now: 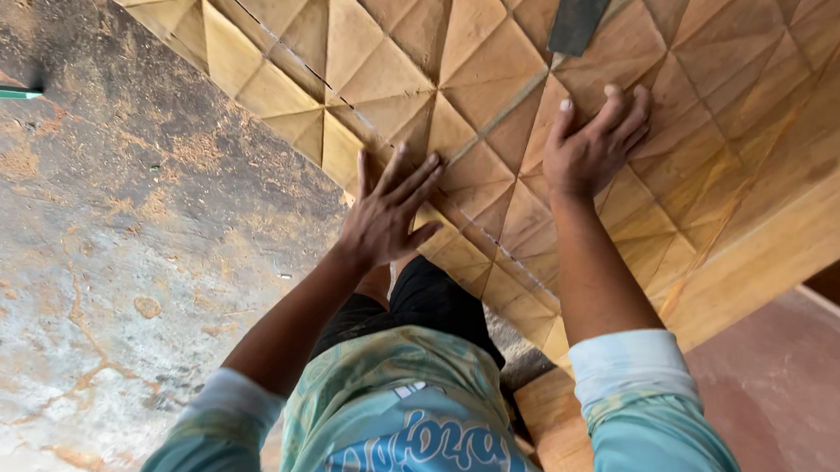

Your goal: The person sands a large wooden panel with a geometric triangular pattern using a sanding block. They systematically rub the surface, focusing on the edges and the raised points of the pattern to smooth the wood. The task is performed by hand with a handheld tool.

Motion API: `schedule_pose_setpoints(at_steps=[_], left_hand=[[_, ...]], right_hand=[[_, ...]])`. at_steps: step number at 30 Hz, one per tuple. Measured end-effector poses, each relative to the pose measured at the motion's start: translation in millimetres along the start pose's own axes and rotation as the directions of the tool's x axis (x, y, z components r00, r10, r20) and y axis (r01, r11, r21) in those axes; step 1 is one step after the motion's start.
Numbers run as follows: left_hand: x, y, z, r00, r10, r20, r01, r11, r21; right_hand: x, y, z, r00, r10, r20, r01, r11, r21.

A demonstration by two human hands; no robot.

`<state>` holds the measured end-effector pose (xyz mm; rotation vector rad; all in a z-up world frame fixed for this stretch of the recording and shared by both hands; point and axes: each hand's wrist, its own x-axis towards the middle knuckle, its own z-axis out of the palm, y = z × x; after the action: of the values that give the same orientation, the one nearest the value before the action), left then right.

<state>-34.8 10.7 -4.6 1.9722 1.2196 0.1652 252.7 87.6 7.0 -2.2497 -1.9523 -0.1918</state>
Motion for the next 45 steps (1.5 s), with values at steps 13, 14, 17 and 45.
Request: schedule_pose_setpoints(at_steps=[13,14,17,45], left_hand=[[5.7,7.8,4.7,0.997,0.069,-0.024,-0.069,0.997,0.018],[13.2,7.2,3.6,0.995,0.089,-0.051,-0.088,0.996,0.023],[14.1,4.5,2.2,0.984,0.142,-0.104,-0.141,0.99,0.018],[11.1,48.6,6.6,0.963,-0.236,-0.13,0.236,0.972,-0.017]], right_hand=[[-13.6,3.1,0.9,1.0,-0.014,0.011,0.014,1.0,-0.016],[-9.1,1.5,1.4,1.0,-0.014,0.005,0.014,1.0,-0.009],[-3.7,0.6,1.3,1.0,-0.015,-0.008,0.015,1.0,0.017],[-6.4,5.2,1.7,1.0,-0.023,0.015,0.023,1.0,0.015]])
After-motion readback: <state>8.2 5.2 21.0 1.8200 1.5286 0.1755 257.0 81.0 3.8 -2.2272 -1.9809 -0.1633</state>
